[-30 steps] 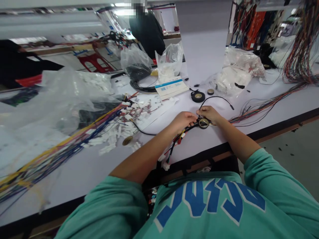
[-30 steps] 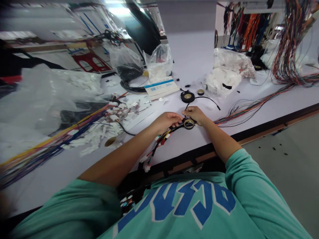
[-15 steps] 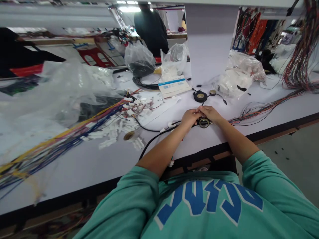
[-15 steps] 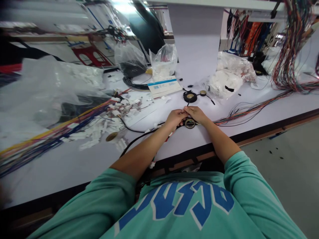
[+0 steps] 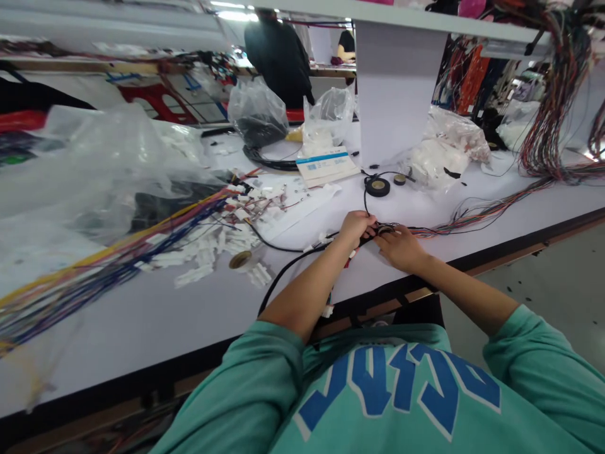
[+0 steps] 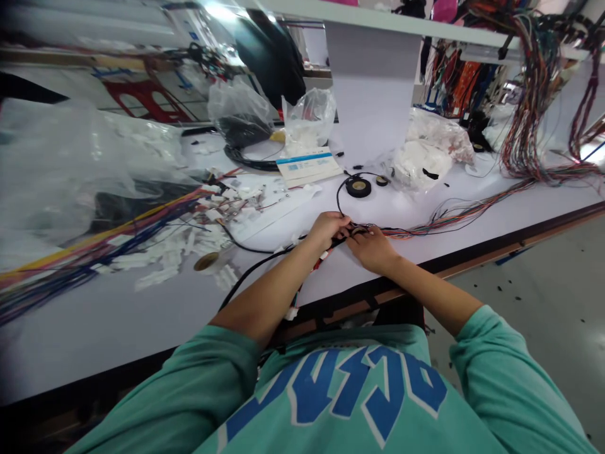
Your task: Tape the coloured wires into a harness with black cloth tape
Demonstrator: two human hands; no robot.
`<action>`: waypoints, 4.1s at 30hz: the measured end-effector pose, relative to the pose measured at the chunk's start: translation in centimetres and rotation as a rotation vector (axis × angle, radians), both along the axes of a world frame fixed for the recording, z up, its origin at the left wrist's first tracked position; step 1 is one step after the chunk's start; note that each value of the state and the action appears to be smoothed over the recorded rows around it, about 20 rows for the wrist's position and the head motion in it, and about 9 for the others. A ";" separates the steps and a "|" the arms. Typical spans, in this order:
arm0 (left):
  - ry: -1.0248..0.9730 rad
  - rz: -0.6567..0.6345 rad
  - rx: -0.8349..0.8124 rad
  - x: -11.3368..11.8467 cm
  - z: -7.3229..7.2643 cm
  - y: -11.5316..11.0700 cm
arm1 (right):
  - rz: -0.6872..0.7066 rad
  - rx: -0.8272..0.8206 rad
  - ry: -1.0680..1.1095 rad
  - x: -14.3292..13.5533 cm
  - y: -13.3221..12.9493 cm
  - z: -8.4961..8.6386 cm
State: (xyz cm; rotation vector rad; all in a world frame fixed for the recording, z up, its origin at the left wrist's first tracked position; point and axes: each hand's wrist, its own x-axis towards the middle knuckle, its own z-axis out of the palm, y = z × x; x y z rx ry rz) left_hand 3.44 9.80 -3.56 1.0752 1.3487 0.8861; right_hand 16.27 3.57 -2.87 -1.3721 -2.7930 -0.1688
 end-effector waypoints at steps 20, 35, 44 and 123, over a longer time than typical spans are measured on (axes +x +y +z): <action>-0.014 -0.024 0.135 -0.5 -0.4 -0.3 | -0.098 -0.107 0.510 1.1 7.7 -1.4; 0.068 0.005 0.126 -0.3 -0.9 0.4 | 0.053 0.156 0.166 -0.2 5.7 0.3; 0.483 -0.182 0.450 -0.7 -0.8 -0.1 | -0.057 -0.055 0.395 0.5 8.7 -1.4; 0.624 -0.180 0.375 0.3 -2.3 0.8 | -0.257 -0.069 -0.165 -0.7 6.1 2.3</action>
